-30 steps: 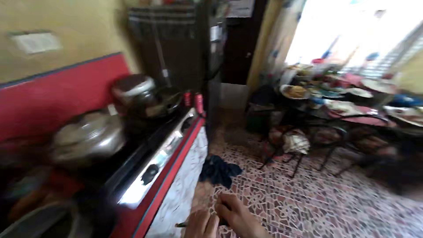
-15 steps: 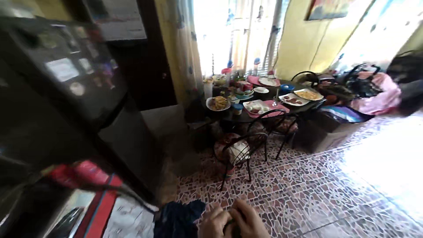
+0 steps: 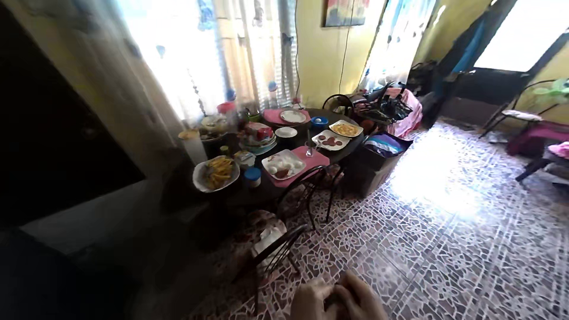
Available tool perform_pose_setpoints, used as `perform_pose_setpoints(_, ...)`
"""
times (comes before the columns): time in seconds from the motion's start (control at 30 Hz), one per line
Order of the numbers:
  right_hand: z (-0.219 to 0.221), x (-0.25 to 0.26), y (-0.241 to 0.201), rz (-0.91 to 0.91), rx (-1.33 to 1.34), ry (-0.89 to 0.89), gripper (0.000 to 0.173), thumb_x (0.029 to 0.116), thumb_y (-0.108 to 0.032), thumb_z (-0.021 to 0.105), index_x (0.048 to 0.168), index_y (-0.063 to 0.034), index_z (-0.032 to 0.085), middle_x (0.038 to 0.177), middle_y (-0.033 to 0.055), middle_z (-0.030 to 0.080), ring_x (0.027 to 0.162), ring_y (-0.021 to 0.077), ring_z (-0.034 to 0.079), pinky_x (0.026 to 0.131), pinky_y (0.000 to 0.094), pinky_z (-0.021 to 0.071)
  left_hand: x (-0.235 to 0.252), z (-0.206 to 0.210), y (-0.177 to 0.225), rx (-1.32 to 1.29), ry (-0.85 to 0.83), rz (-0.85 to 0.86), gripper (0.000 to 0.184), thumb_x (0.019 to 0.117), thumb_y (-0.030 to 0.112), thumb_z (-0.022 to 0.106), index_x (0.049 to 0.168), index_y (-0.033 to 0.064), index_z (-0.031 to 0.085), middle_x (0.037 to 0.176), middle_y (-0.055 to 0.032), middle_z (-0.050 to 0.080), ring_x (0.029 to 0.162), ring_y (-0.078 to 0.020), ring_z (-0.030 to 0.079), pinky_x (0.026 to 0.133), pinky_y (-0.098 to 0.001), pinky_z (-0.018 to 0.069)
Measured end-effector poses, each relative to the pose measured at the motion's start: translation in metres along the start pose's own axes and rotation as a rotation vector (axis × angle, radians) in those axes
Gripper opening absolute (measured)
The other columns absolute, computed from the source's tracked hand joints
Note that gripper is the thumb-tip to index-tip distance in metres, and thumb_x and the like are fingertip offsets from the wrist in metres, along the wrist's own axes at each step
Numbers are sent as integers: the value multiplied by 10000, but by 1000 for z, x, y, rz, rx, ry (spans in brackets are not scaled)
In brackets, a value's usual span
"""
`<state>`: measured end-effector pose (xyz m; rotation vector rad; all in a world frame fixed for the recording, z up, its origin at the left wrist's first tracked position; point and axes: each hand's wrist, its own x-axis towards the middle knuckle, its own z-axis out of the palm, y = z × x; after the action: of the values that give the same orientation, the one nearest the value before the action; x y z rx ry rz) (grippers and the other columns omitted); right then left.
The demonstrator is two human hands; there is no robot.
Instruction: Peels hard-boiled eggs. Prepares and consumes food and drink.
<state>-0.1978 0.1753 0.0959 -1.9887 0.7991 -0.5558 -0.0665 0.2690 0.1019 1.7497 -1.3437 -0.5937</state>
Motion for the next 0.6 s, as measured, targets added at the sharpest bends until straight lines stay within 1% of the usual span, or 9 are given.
perform_pose_setpoints(0.07, -28, 37, 25, -59, 25, -47, 177, 984, -106, 616, 1003, 63, 664, 797, 125, 670, 701, 197, 655, 680, 391, 561, 46, 15, -3, -1, 26, 5, 136, 875, 87, 724, 929, -28, 775, 928, -179, 718, 863, -316, 706, 814, -502, 575)
perform_pose_setpoints(0.1, -43, 55, 40, -74, 47, -104, 183, 982, -125, 629, 1017, 53, 652, 812, 108, 669, 708, 178, 655, 682, 375, 566, 67, 25, -4, 13, 44, 7, 119, 872, 82, 723, 903, -22, 771, 912, -172, 713, 847, -310, 703, 801, -499, 577)
perform_pose_setpoints(0.17, -77, 96, 65, -109, 62, -203, 186, 947, -121, 668, 994, 59, 662, 819, 113, 668, 716, 179, 647, 683, 370, 555, 111, 43, -3, 31, 76, 41, 99, 864, 61, 718, 874, -26, 765, 885, -176, 707, 812, -312, 702, 764, -497, 579)
perform_pose_setpoints(0.27, -122, 157, 89, -110, 97, -335, 167, 955, -101, 635, 976, 57, 680, 810, 117, 670, 726, 186, 650, 708, 390, 553, 172, 67, 5, 16, 102, 43, 90, 860, 28, 690, 849, -41, 748, 851, -172, 690, 786, -293, 690, 744, -456, 583)
perform_pose_setpoints(0.3, -133, 178, 98, -91, 164, -359, 159, 969, -112, 614, 961, 36, 673, 799, 80, 659, 716, 150, 649, 703, 362, 564, 191, 74, 8, 12, 130, 30, 88, 858, 24, 690, 848, -39, 750, 843, -165, 686, 782, -282, 688, 741, -444, 583)
perform_pose_setpoints(0.33, -141, 196, 107, -59, 244, -369, 154, 980, -130, 601, 935, 4, 661, 782, 35, 645, 702, 112, 651, 691, 333, 582, 209, 80, 12, 16, 168, 13, 81, 852, 21, 696, 848, -36, 753, 837, -158, 687, 778, -271, 689, 736, -432, 584)
perform_pose_setpoints(0.4, -154, 228, 118, 4, 331, -344, 147, 977, -155, 590, 890, -45, 632, 741, -20, 608, 658, 76, 620, 647, 297, 563, 244, 94, 16, 46, 261, -16, 71, 844, 45, 710, 833, -12, 750, 810, -131, 679, 745, -244, 684, 699, -408, 584)
perform_pose_setpoints(0.5, -161, 284, 126, 73, 253, -271, 158, 973, -164, 568, 886, -49, 632, 725, -15, 587, 638, 79, 599, 622, 293, 541, 299, 106, 8, 133, 388, -9, 78, 846, 77, 714, 828, 12, 752, 784, -104, 665, 715, -228, 677, 665, -401, 585)
perform_pose_setpoints(0.6, -161, 348, 138, 142, 131, -255, 180, 980, -172, 563, 901, -32, 645, 743, 20, 595, 665, 114, 607, 657, 333, 539, 357, 114, -13, 297, 502, 36, 54, 817, 45, 695, 799, 28, 743, 771, -92, 666, 720, -242, 691, 664, -410, 593)
